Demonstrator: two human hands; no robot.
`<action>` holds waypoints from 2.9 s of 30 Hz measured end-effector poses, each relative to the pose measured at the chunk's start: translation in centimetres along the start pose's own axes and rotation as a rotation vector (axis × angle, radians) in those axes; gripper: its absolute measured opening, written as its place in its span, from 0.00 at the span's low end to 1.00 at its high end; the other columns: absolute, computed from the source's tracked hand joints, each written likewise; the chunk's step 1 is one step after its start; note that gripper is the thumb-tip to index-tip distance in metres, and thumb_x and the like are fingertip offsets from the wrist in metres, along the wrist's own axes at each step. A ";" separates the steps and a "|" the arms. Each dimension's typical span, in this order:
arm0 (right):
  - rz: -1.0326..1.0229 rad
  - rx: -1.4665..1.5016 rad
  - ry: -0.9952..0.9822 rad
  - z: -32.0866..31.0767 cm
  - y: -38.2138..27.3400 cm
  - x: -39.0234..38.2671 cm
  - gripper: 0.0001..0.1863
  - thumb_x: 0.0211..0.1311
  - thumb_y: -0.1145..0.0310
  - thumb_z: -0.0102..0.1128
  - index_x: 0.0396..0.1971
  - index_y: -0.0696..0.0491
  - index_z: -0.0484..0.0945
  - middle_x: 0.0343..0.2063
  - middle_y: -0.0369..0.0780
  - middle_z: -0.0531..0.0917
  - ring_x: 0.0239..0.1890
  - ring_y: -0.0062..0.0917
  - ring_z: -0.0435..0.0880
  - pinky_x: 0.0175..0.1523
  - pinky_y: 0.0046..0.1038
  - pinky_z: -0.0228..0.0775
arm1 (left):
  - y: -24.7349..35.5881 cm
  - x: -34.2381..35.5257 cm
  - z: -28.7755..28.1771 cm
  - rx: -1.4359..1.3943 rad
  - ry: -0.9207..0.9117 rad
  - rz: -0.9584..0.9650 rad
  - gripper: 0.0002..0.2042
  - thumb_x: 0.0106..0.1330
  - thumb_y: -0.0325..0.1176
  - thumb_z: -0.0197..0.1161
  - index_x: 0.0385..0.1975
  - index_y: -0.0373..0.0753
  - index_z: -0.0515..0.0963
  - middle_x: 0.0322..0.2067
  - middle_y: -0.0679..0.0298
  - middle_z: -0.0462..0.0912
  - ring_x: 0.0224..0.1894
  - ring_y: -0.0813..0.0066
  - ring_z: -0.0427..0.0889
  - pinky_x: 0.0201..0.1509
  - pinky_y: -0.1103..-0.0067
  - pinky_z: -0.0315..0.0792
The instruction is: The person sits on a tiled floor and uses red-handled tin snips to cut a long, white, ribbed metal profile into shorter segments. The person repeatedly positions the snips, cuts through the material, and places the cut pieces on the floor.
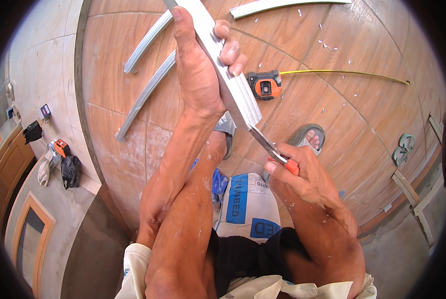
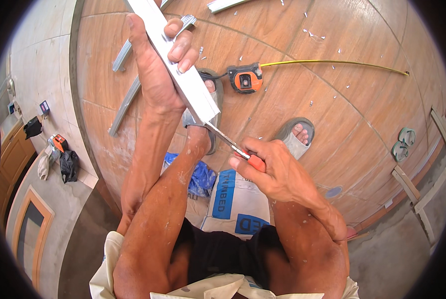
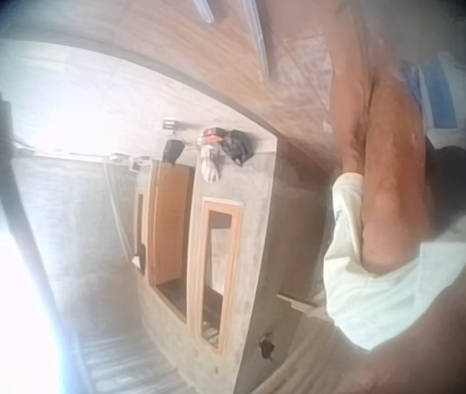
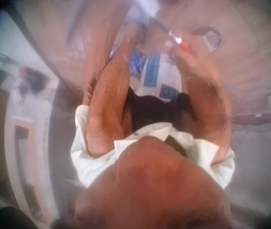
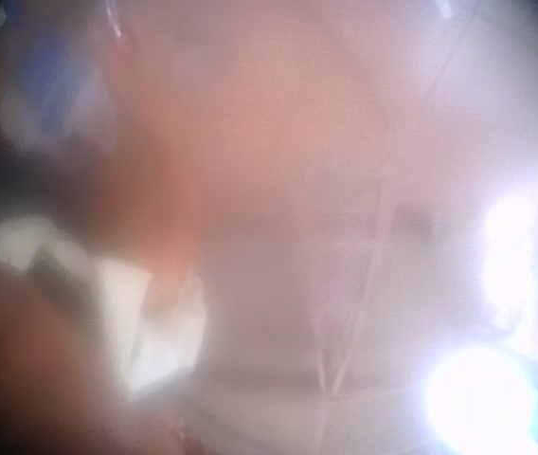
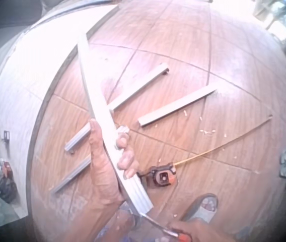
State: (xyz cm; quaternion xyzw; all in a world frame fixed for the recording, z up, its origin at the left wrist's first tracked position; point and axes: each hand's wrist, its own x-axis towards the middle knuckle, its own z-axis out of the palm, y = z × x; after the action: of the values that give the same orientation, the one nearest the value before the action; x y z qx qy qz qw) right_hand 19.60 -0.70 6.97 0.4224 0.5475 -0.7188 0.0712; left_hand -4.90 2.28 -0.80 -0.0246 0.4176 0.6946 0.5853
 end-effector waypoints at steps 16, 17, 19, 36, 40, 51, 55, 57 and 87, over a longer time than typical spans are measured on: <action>0.018 -0.022 -0.025 -0.1 0.3 0.5 0.22 0.73 0.55 0.66 0.30 0.62 0.80 0.15 0.47 0.70 0.19 0.35 0.67 0.29 0.38 0.63 | -0.3 -0.5 0.4 0.140 0.051 0.103 0.36 0.79 0.70 0.51 0.76 0.53 0.64 0.28 0.74 0.71 0.17 0.88 0.69 0.14 0.85 0.66; 0.017 -0.022 -0.028 -0.1 0.3 0.5 0.22 0.73 0.55 0.66 0.30 0.62 0.80 0.15 0.47 0.70 0.19 0.35 0.67 0.29 0.39 0.63 | -0.3 -0.5 0.3 0.148 0.042 0.111 0.36 0.79 0.70 0.51 0.76 0.53 0.64 0.28 0.74 0.71 0.17 0.88 0.69 0.14 0.85 0.66; 0.017 -0.020 -0.026 -0.1 0.4 0.5 0.23 0.73 0.55 0.66 0.29 0.62 0.80 0.15 0.47 0.70 0.19 0.35 0.67 0.29 0.39 0.63 | -0.3 -0.5 0.3 0.158 0.039 0.116 0.35 0.79 0.70 0.51 0.76 0.53 0.64 0.28 0.74 0.71 0.17 0.88 0.68 0.14 0.85 0.66; 0.047 -0.048 -0.013 0.0 0.4 0.4 0.23 0.75 0.58 0.65 0.26 0.62 0.76 0.17 0.49 0.70 0.20 0.35 0.67 0.30 0.40 0.63 | 0.1 -1.5 0.7 0.298 -0.032 0.135 0.33 0.77 0.71 0.52 0.60 0.45 0.68 0.31 0.74 0.69 0.18 0.87 0.65 0.16 0.87 0.67; -0.015 0.006 0.039 0.7 1.1 0.3 0.22 0.75 0.57 0.64 0.31 0.62 0.76 0.21 0.51 0.72 0.23 0.38 0.69 0.33 0.41 0.65 | -0.1 -0.9 1.0 0.239 -0.025 0.170 0.29 0.78 0.68 0.56 0.54 0.45 0.66 0.35 0.72 0.71 0.23 0.85 0.68 0.21 0.84 0.71; -0.020 0.030 0.079 0.1 0.5 0.9 0.20 0.74 0.57 0.64 0.37 0.63 0.78 0.21 0.50 0.73 0.24 0.38 0.70 0.35 0.40 0.67 | 0.4 -1.8 0.7 0.193 0.291 0.376 0.29 0.77 0.53 0.67 0.61 0.46 0.58 0.41 0.67 0.72 0.29 0.80 0.75 0.25 0.77 0.74; 0.006 0.030 0.138 0.1 -0.1 0.8 0.19 0.74 0.58 0.64 0.36 0.63 0.79 0.20 0.50 0.73 0.23 0.36 0.71 0.34 0.39 0.67 | 0.2 -2.0 2.6 0.283 0.341 0.468 0.21 0.75 0.47 0.71 0.47 0.47 0.65 0.37 0.69 0.73 0.28 0.83 0.73 0.25 0.81 0.72; 0.010 0.026 0.154 0.2 -0.2 0.8 0.18 0.73 0.59 0.64 0.36 0.63 0.79 0.20 0.49 0.74 0.23 0.35 0.71 0.34 0.39 0.67 | 0.1 -2.0 3.0 0.293 0.360 0.478 0.22 0.75 0.46 0.72 0.50 0.47 0.64 0.35 0.69 0.73 0.28 0.82 0.73 0.25 0.80 0.72; -0.022 -0.072 0.211 0.1 0.1 0.8 0.19 0.73 0.61 0.64 0.29 0.62 0.77 0.17 0.50 0.73 0.20 0.41 0.70 0.31 0.39 0.66 | 0.0 -2.9 4.0 0.295 0.351 0.539 0.24 0.76 0.40 0.72 0.57 0.42 0.61 0.38 0.66 0.69 0.29 0.82 0.70 0.26 0.79 0.71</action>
State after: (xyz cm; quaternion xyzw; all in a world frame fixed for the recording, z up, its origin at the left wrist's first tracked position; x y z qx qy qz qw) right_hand 19.07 -0.51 6.33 0.4871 0.5819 -0.6509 0.0202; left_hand -2.17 2.37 3.29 0.0525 0.5990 0.7415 0.2975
